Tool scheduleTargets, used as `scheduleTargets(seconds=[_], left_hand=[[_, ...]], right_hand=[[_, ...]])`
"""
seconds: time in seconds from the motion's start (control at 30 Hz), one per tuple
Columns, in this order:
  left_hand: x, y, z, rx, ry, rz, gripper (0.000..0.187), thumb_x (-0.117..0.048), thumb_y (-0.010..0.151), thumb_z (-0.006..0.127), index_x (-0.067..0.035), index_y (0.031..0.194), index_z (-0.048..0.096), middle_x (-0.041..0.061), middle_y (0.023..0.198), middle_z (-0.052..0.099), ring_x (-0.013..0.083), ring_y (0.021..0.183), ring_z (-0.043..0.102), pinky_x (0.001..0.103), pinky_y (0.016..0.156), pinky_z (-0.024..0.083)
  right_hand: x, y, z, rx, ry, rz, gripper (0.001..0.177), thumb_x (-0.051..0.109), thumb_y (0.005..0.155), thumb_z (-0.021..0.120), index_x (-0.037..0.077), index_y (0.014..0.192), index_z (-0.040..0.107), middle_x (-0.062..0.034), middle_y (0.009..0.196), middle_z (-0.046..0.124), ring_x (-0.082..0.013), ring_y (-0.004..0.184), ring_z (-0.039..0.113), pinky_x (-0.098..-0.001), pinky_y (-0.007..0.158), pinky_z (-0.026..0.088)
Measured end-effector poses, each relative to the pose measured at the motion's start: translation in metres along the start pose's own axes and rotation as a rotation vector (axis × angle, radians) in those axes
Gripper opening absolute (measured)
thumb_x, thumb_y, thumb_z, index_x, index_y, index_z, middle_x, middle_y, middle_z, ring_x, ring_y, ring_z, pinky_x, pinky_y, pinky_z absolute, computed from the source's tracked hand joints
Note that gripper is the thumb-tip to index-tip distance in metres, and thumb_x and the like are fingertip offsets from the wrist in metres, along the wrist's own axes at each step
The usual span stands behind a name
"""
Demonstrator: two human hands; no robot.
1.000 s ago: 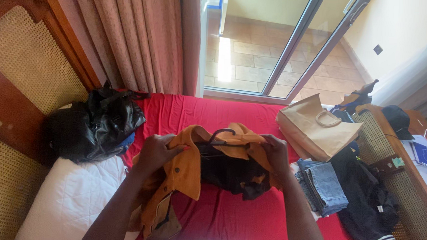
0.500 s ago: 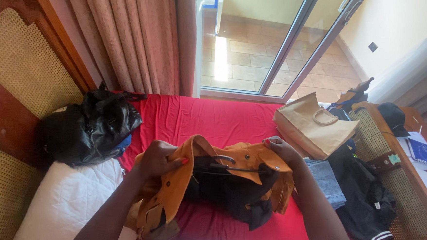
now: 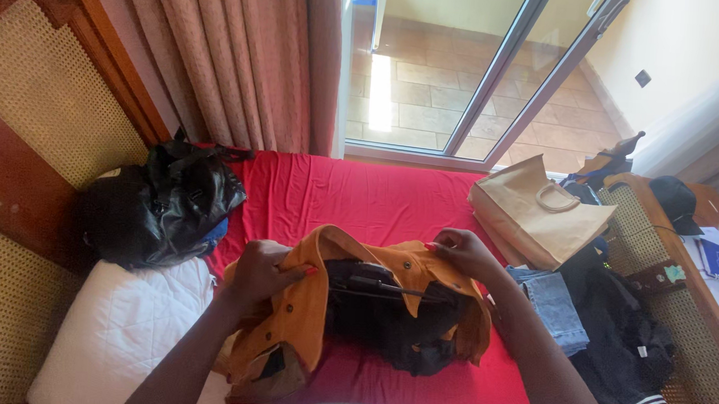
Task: The person opens a wooden closet, selects a brown jacket on a hanger, and lays it on a bed. They then fasten the front zipper and secure the buttons and drawstring ties.
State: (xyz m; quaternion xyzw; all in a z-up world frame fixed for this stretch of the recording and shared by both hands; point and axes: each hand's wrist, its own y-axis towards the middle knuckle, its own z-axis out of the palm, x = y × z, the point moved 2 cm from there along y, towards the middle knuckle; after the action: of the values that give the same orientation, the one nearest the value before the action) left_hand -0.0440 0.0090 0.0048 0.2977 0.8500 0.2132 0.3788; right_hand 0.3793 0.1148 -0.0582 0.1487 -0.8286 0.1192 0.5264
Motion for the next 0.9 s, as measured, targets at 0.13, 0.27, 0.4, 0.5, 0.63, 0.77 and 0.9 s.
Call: scheduleTargets(seconds=[0.13, 0.27, 0.4, 0.5, 0.63, 0.77, 0.9], left_hand=[[0.01, -0.004, 0.006, -0.088, 0.119, -0.112, 0.053, -0.048, 0.076, 0.084, -0.002, 0.064, 0.062, 0.016, 0.06, 0.06, 0.0348, 0.054, 0.062, 0.045, 0.053, 0.046], [0.002, 0.003, 0.014, -0.178, 0.164, -0.132, 0.052, -0.05, 0.077, 0.083, -0.002, 0.067, 0.064, 0.016, 0.062, 0.061, 0.0349, 0.057, 0.063, 0.044, 0.052, 0.047], [-0.004, 0.011, 0.016, -0.181, 0.187, -0.176, 0.053, -0.051, 0.075, 0.084, -0.002, 0.065, 0.065, 0.016, 0.059, 0.061, 0.0331, 0.055, 0.064, 0.044, 0.052, 0.047], [-0.001, 0.011, 0.012, -0.131, 0.09, -0.225, 0.051, -0.051, 0.076, 0.083, -0.003, 0.068, 0.067, 0.014, 0.059, 0.063, 0.03, 0.052, 0.064, 0.043, 0.051, 0.048], [-0.007, 0.008, 0.011, -0.102, 0.083, -0.18, 0.048, -0.05, 0.078, 0.08, -0.004, 0.072, 0.07, 0.012, 0.06, 0.066, 0.0262, 0.053, 0.067, 0.041, 0.052, 0.051], [-0.02, 0.005, 0.006, -0.079, 0.154, -0.151, 0.049, -0.048, 0.074, 0.086, -0.002, 0.072, 0.071, 0.016, 0.063, 0.065, 0.032, 0.059, 0.067, 0.043, 0.058, 0.051], [-0.033, 0.007, -0.001, -0.074, 0.136, -0.03, 0.046, -0.046, 0.069, 0.084, -0.005, 0.088, 0.074, 0.014, 0.074, 0.07, 0.0332, 0.068, 0.071, 0.045, 0.061, 0.055]], right_hand=[[0.079, -0.036, 0.029, -0.365, -0.513, -0.705, 0.02, 0.02, 0.08, 0.078, 0.008, 0.093, 0.068, -0.006, 0.1, 0.073, -0.0249, 0.1, 0.067, -0.0421, 0.085, 0.049], [0.133, -0.056, 0.057, -0.317, -0.468, -0.77, 0.026, 0.025, 0.079, 0.082, 0.008, 0.089, 0.065, -0.008, 0.095, 0.067, -0.0292, 0.092, 0.063, -0.0416, 0.082, 0.05], [0.142, -0.045, 0.061, 0.005, -0.587, -0.423, 0.034, 0.037, 0.084, 0.083, 0.006, 0.086, 0.067, -0.0106, 0.083, 0.066, -0.0304, 0.083, 0.064, -0.0406, 0.071, 0.051], [0.138, -0.036, 0.054, 0.134, -0.364, -0.289, 0.028, 0.036, 0.092, 0.071, 0.008, 0.094, 0.068, -0.0111, 0.085, 0.069, -0.0341, 0.083, 0.067, -0.042, 0.071, 0.052], [0.129, -0.025, 0.063, 0.084, -0.651, -0.215, 0.032, 0.033, 0.081, 0.08, 0.005, 0.086, 0.065, -0.0162, 0.08, 0.069, -0.0384, 0.077, 0.067, -0.0473, 0.065, 0.051], [0.108, -0.009, 0.072, 0.006, -0.788, -0.313, 0.022, 0.022, 0.084, 0.075, 0.004, 0.087, 0.064, -0.0187, 0.083, 0.068, -0.0419, 0.083, 0.066, -0.0496, 0.066, 0.05], [0.089, 0.012, 0.036, 0.0, -0.115, -0.466, 0.011, 0.006, 0.087, 0.068, 0.003, 0.095, 0.062, -0.0196, 0.095, 0.064, -0.0392, 0.093, 0.066, -0.0464, 0.076, 0.053]])
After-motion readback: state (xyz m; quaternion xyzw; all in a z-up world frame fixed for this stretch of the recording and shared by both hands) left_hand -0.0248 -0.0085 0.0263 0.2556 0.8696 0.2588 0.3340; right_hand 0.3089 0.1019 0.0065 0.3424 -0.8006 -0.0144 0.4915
